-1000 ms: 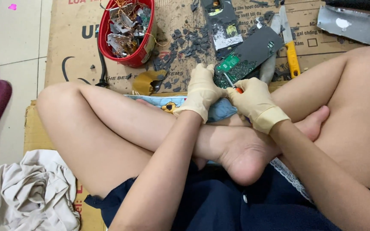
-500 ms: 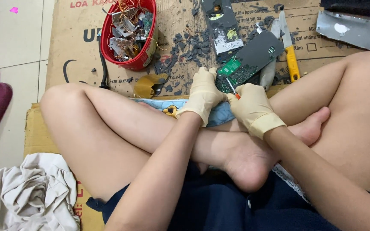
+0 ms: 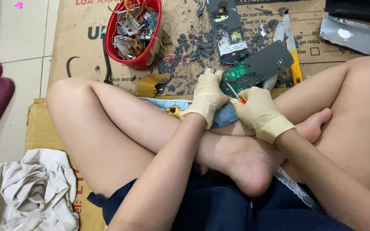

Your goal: A person sitting on the floor uses a screwdriver to probe and scrape components on a circuit board.

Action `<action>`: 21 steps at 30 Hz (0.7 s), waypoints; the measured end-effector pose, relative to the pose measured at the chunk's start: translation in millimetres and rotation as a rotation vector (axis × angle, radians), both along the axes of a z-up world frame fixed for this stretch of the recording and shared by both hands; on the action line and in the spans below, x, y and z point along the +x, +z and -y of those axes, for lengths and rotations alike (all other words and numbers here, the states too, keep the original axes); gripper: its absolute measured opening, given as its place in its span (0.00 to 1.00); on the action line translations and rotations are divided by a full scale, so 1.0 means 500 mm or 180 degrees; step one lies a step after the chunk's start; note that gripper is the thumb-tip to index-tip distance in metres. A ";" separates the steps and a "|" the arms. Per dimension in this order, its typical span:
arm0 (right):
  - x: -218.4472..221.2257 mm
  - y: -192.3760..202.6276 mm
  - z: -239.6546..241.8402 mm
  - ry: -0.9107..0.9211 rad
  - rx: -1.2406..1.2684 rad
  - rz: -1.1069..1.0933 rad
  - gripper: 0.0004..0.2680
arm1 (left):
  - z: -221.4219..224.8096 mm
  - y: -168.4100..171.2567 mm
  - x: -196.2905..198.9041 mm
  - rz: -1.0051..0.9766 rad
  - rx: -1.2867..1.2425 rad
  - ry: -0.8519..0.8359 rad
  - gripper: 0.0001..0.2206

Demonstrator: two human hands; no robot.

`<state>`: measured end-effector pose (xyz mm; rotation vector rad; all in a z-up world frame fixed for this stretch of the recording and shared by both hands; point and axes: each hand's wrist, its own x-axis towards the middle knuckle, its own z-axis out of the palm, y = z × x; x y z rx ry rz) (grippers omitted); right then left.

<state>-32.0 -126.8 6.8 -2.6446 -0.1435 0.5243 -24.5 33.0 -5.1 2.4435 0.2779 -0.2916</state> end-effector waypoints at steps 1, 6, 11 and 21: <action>-0.004 0.009 -0.001 -0.0009 -0.0002 -0.0002 0.10 | -0.003 0.006 -0.002 -0.0002 -0.0002 -0.0009 0.39; -0.005 0.010 0.001 0.0200 -0.0160 0.0072 0.09 | -0.008 0.028 -0.007 0.0037 -0.0160 -0.0008 0.38; -0.007 0.027 -0.009 0.0234 -0.0186 0.0035 0.10 | -0.010 0.015 -0.007 0.0036 -0.0133 -0.0095 0.41; -0.014 0.051 -0.031 0.0573 -0.0410 0.0119 0.14 | -0.018 -0.011 0.006 -0.0007 0.0097 -0.0298 0.42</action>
